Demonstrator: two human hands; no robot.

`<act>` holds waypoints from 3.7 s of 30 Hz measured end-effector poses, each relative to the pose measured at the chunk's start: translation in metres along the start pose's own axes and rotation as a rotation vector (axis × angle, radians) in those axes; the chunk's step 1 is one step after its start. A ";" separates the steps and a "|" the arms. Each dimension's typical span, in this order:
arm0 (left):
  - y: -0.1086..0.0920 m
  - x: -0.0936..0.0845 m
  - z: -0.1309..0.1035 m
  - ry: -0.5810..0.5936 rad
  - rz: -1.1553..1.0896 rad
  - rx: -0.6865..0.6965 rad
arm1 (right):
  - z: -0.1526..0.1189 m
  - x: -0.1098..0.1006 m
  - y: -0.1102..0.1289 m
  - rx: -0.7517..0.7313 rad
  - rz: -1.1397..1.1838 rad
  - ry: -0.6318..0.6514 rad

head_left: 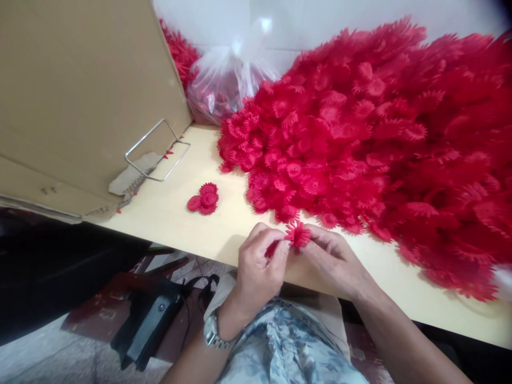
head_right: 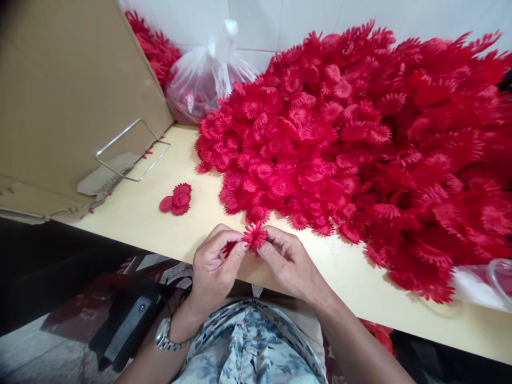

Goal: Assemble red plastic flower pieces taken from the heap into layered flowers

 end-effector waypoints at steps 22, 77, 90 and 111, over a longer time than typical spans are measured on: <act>0.011 0.003 -0.002 0.102 -0.154 -0.091 | -0.004 -0.011 -0.003 -0.056 0.090 -0.145; 0.053 -0.168 0.019 -0.364 0.545 -0.117 | 0.094 0.107 0.068 -0.633 -1.499 0.153; 0.062 -0.151 0.018 -0.307 0.598 -0.120 | 0.115 0.109 0.061 -0.702 -1.458 0.125; 0.062 -0.075 -0.011 -0.296 -1.170 -0.322 | 0.082 0.086 0.069 -0.377 -0.558 0.244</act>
Point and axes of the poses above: each hand's wrist, its own z-axis towards the middle knuckle, its own x-axis out of the palm, y = z × x, the point moved 10 cm from there along z, towards the middle knuckle, and after that the axes turned 6 degrees about y, right-handed, at the moved point
